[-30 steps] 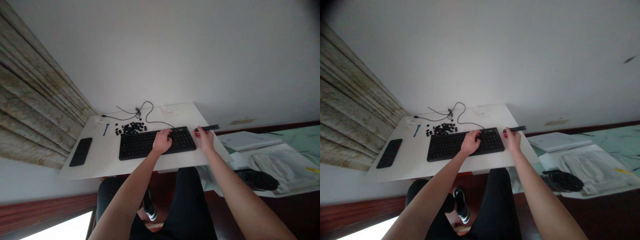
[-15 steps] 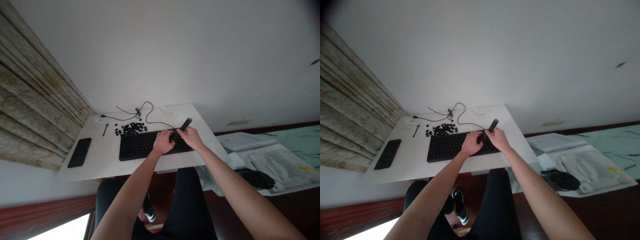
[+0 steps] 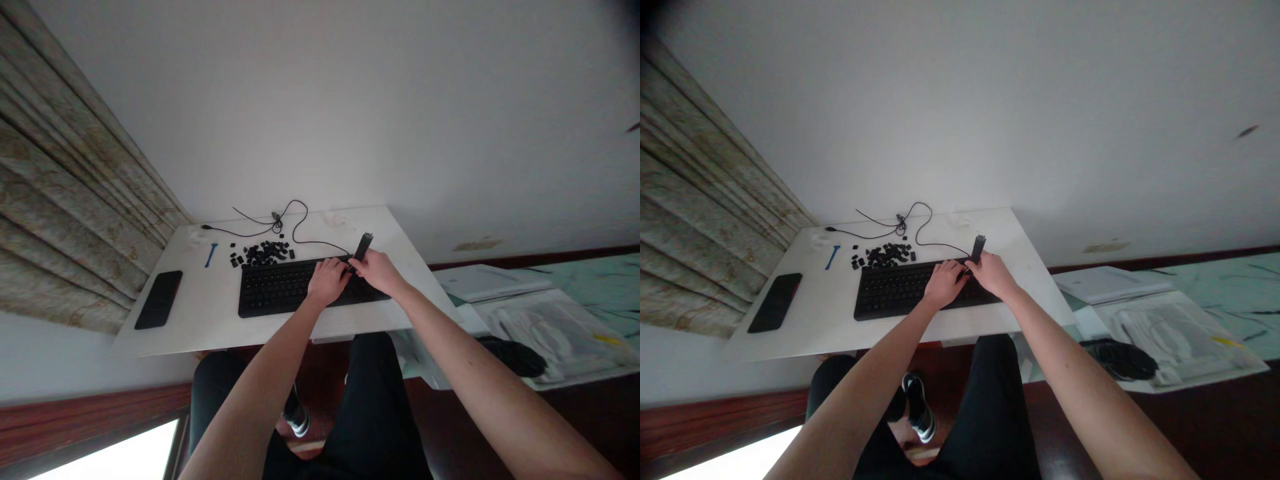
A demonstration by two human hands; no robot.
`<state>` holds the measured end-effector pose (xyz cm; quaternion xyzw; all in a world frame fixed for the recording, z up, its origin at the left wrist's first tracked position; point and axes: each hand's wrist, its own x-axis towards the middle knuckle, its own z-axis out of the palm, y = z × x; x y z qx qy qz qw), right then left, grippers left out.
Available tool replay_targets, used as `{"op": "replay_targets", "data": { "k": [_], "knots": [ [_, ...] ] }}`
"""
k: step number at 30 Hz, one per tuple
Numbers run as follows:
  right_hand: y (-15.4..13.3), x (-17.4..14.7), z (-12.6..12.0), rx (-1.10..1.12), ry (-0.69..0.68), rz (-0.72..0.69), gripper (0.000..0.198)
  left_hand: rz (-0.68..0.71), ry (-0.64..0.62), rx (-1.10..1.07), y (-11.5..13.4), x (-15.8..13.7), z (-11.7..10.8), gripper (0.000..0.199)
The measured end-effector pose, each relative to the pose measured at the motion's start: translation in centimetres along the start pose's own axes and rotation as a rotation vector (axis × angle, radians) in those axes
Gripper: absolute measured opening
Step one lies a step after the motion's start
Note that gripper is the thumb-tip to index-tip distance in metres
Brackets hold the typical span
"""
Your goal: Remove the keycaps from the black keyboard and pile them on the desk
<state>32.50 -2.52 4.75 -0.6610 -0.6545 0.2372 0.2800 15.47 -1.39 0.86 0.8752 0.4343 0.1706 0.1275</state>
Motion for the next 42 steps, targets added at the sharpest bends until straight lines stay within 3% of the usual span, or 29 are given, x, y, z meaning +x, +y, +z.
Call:
{"op": "replay_targets", "data": {
  "k": [5,9,15,42],
  "knots": [
    [-1.1,1.7,-0.8,0.003,-0.150,0.075,0.015,-0.014,0.005,0.007,0.1,0.0,0.0,0.027],
    [-2.1,2.4,-1.0,-0.124,-0.197,0.112,0.018,-0.013,-0.001,0.004,0.0,0.1,0.0,0.027],
    [-3.1,2.2,-1.3,-0.335,-0.125,0.021,0.020,-0.025,-0.006,0.003,0.2,0.1,-0.1,0.028],
    [-1.2,0.4,-1.0,-0.141,-0.142,0.030,0.016,0.004,-0.002,0.043,0.3,0.0,-0.1,0.031]
  ]
}}
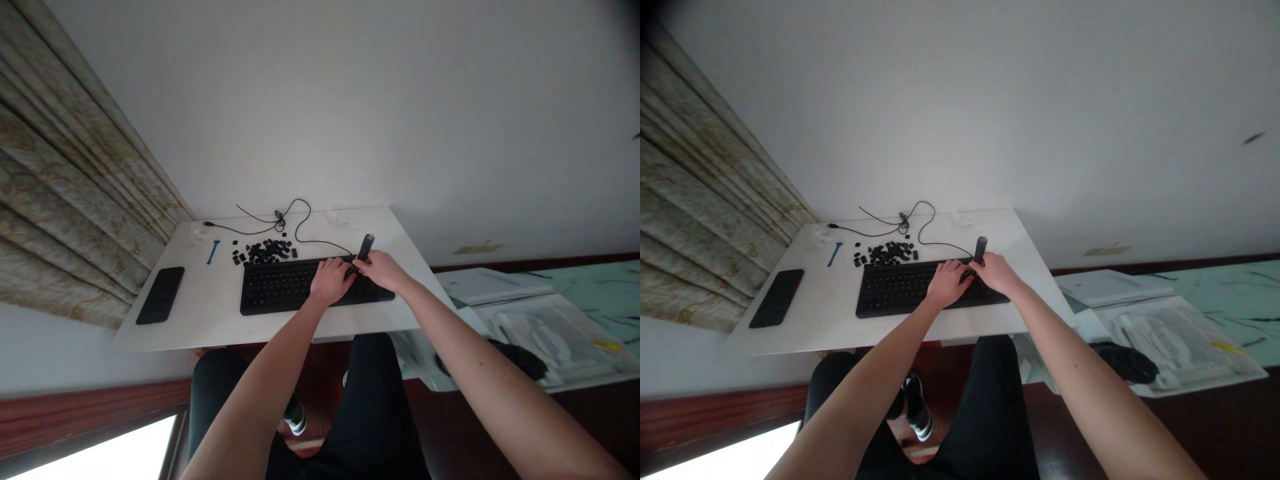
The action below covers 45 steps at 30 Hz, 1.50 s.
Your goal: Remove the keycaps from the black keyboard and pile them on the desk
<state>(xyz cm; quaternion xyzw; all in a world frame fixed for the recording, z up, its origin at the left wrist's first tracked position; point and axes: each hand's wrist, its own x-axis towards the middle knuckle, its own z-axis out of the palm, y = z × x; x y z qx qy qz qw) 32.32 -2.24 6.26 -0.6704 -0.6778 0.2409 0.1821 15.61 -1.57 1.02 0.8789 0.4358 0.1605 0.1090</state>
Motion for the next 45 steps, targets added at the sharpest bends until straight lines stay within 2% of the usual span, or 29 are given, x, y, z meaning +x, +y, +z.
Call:
{"op": "replay_targets", "data": {
  "k": [4,10,19,24,28,31,33,38,42,45],
  "knots": [
    [-0.1,-0.5,0.5,0.011,0.039,-0.092,0.014,-0.005,-0.025,0.024,0.0,0.1,0.0,0.031],
    [2.0,-1.8,1.9,0.246,0.114,-0.149,0.017,0.004,-0.043,0.007,-0.1,0.2,0.0,0.032],
    [1.7,-3.2,2.1,0.063,0.114,-0.288,0.022,0.013,-0.064,0.024,-0.1,0.3,-0.1,0.032],
    [1.2,-3.9,2.0,0.068,0.148,-0.319,0.024,0.013,-0.079,0.027,-0.1,0.3,-0.1,0.031],
    [-0.1,-4.0,0.7,0.140,0.175,-0.289,0.024,0.009,-0.072,0.021,-0.1,0.3,0.0,0.031],
    [0.0,-3.4,-0.3,0.219,0.194,-0.255,0.026,0.000,-0.043,-0.003,-0.1,0.2,-0.1,0.030],
    [1.1,-2.8,-0.5,0.339,0.284,-0.187,0.031,-0.008,-0.020,-0.038,-0.1,0.1,-0.2,0.030],
    [6.1,-1.4,0.7,0.759,0.632,0.090,0.052,-0.063,0.030,-0.097,0.0,0.0,-0.3,0.033],
    [8.8,-0.8,2.7,0.939,0.711,0.239,0.052,-0.092,0.085,-0.162,-0.2,0.1,0.1,0.032],
    [9.5,-0.8,3.7,0.932,0.762,0.260,0.050,-0.130,0.170,-0.290,-0.5,0.4,0.3,0.030]
  ]
}}
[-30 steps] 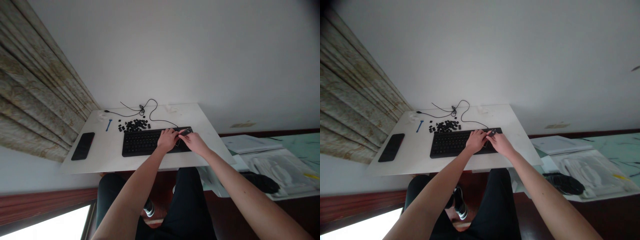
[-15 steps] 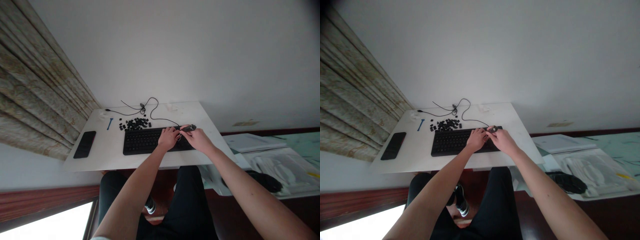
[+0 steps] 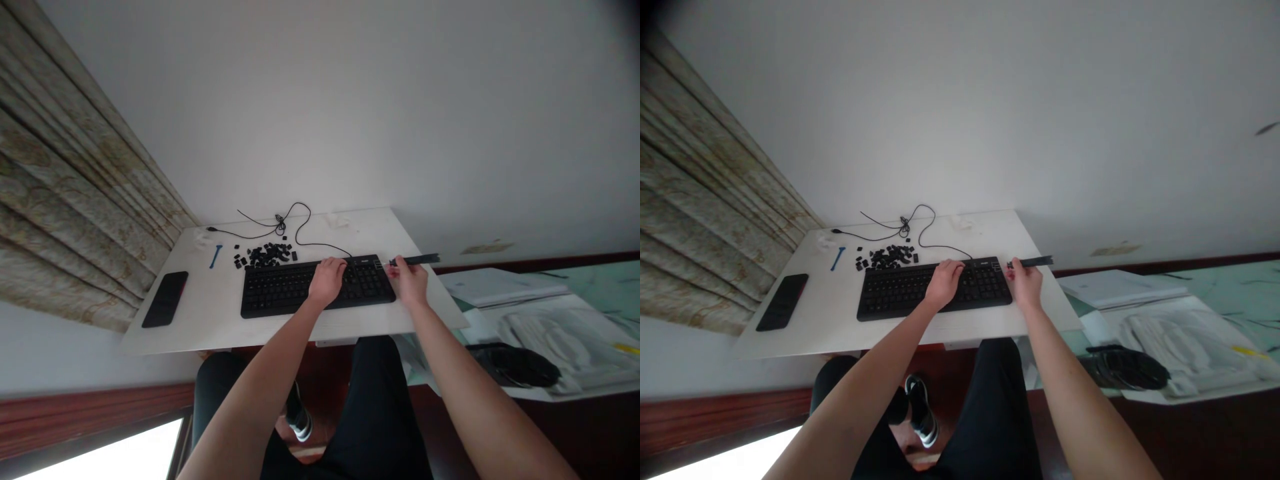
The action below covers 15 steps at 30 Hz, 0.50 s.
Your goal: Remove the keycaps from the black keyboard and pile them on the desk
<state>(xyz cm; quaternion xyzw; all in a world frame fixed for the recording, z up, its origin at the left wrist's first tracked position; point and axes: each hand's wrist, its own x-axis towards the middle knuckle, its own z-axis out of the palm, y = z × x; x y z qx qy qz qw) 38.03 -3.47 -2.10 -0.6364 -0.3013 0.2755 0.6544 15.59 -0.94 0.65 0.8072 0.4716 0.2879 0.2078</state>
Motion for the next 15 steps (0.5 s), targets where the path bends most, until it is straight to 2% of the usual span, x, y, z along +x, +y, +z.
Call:
{"op": "replay_targets", "data": {
  "k": [3,6,10,15],
  "knots": [
    [0.2,-0.1,-0.1,-0.069,0.018,-0.044,0.050,-0.110,0.070,-0.178,-0.7,0.8,-0.8,0.030],
    [0.2,-0.2,-0.3,-0.111,0.008,-0.060,0.051,-0.229,0.089,-0.262,-2.4,2.0,-3.0,0.030],
    [0.1,-0.2,-0.4,-0.124,0.007,-0.047,0.050,-0.314,0.040,-0.113,-5.7,2.8,-7.4,0.025],
    [0.0,-0.4,-0.3,-0.116,0.002,-0.041,0.050,-0.284,-0.062,0.127,-9.2,2.5,-11.5,0.021]
  ]
}}
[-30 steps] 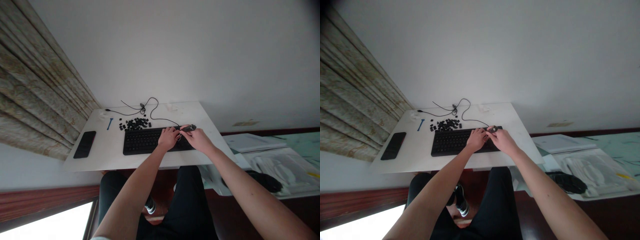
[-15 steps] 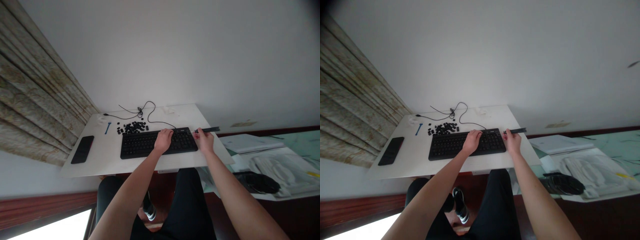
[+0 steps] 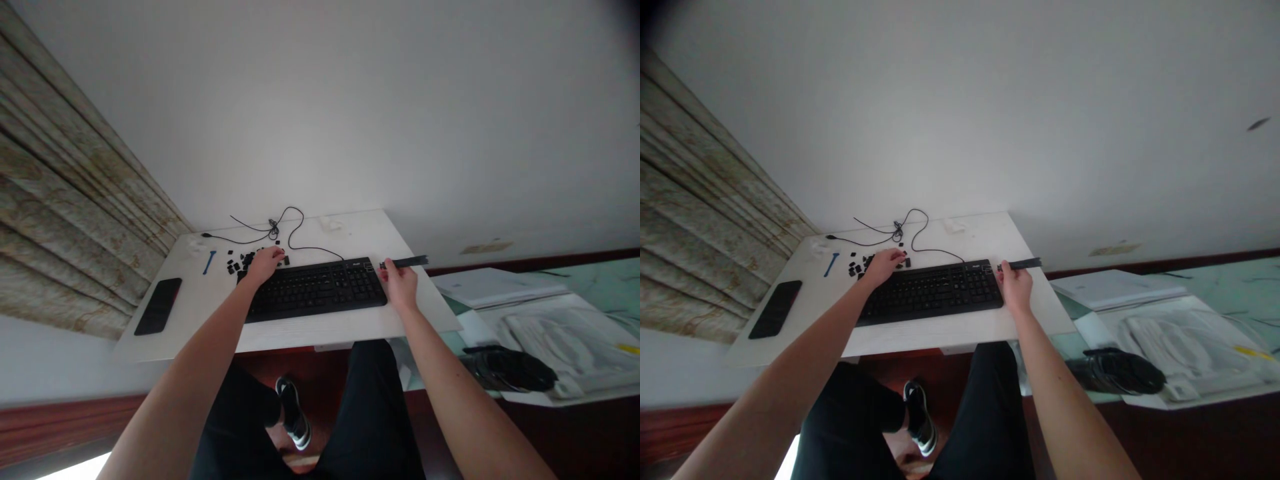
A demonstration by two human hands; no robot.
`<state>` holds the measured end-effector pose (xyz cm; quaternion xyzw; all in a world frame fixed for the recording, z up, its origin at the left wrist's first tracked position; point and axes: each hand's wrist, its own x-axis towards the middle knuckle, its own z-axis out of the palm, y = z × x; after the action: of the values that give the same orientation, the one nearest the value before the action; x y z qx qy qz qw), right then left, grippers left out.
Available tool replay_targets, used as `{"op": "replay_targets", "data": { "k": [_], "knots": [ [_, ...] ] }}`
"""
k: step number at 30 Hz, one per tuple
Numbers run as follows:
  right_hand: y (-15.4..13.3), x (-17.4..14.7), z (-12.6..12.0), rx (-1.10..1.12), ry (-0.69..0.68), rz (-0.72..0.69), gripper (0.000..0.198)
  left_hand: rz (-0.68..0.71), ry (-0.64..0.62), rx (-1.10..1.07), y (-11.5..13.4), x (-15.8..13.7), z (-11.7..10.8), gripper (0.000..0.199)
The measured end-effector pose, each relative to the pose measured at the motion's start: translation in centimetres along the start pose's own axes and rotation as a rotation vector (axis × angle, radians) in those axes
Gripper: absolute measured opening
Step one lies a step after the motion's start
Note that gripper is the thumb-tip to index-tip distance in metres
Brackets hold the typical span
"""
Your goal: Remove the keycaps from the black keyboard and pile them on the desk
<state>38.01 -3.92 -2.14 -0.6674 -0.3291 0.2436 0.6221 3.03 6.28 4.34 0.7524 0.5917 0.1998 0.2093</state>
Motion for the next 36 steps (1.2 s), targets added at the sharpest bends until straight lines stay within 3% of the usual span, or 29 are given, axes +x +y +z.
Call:
{"op": "replay_targets", "data": {
  "k": [9,13,17,22,27,36],
  "knots": [
    [-0.4,-0.2,0.0,-0.015,-0.001,-0.020,0.050,0.061,-0.055,0.152,-1.2,0.1,0.0,0.026],
    [-0.2,-0.1,0.0,0.001,-0.007,-0.005,0.052,0.061,0.073,0.157,-0.8,0.3,0.3,0.027],
    [0.2,0.1,0.0,0.025,-0.002,0.000,0.053,0.099,0.225,0.052,1.5,0.1,1.8,0.028],
    [0.5,0.2,0.0,0.056,0.006,-0.006,0.050,0.299,0.149,-0.124,6.9,-1.5,6.3,0.028],
    [0.5,0.3,-0.1,0.102,0.013,-0.011,0.048,0.383,0.063,-0.148,11.3,-3.4,10.3,0.026],
    [1.3,0.8,-0.1,0.113,0.002,-0.009,0.049,0.288,0.023,-0.146,11.8,-4.8,11.7,0.025]
  ]
}}
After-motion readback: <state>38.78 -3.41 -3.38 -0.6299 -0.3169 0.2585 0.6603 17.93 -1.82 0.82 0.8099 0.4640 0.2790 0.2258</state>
